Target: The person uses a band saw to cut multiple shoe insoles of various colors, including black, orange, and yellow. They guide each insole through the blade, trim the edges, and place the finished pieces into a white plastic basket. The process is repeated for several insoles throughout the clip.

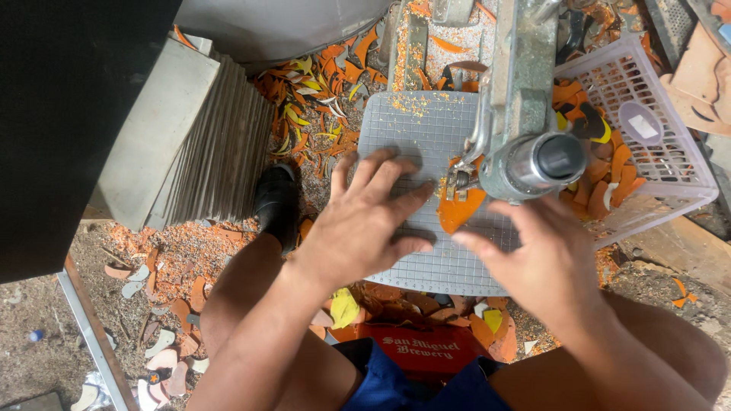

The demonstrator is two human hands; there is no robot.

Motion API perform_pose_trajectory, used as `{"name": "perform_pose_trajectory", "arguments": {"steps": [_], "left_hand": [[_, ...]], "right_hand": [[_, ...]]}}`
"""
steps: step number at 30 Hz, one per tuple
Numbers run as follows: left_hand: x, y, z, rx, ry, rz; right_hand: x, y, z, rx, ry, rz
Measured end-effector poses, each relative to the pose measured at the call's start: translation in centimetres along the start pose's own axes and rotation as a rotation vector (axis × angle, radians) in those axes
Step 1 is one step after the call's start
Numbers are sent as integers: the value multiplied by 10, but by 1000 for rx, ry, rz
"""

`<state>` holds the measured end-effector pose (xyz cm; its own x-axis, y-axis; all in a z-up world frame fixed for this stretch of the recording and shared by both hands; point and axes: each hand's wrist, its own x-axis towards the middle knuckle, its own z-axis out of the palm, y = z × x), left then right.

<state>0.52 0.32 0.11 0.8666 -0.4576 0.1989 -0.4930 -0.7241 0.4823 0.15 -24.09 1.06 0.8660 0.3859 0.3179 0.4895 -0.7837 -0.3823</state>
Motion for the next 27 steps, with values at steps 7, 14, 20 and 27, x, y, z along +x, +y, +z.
{"name": "perform_pose_trajectory", "arguments": {"steps": [7, 14, 20, 27], "left_hand": [[16, -3, 1, -42, -190, -32], [18, -3, 6, -2, -193, -45], [19, -2, 6, 28, -195, -39], [20, -1, 9, 42, -185, -49]], "right_hand": [[-3, -8, 15, 2, 35, -36], [-4, 4, 22, 63, -3, 7], [0, 12, 20, 120, -36, -10], [6, 15, 18, 135, -79, 44]]}}
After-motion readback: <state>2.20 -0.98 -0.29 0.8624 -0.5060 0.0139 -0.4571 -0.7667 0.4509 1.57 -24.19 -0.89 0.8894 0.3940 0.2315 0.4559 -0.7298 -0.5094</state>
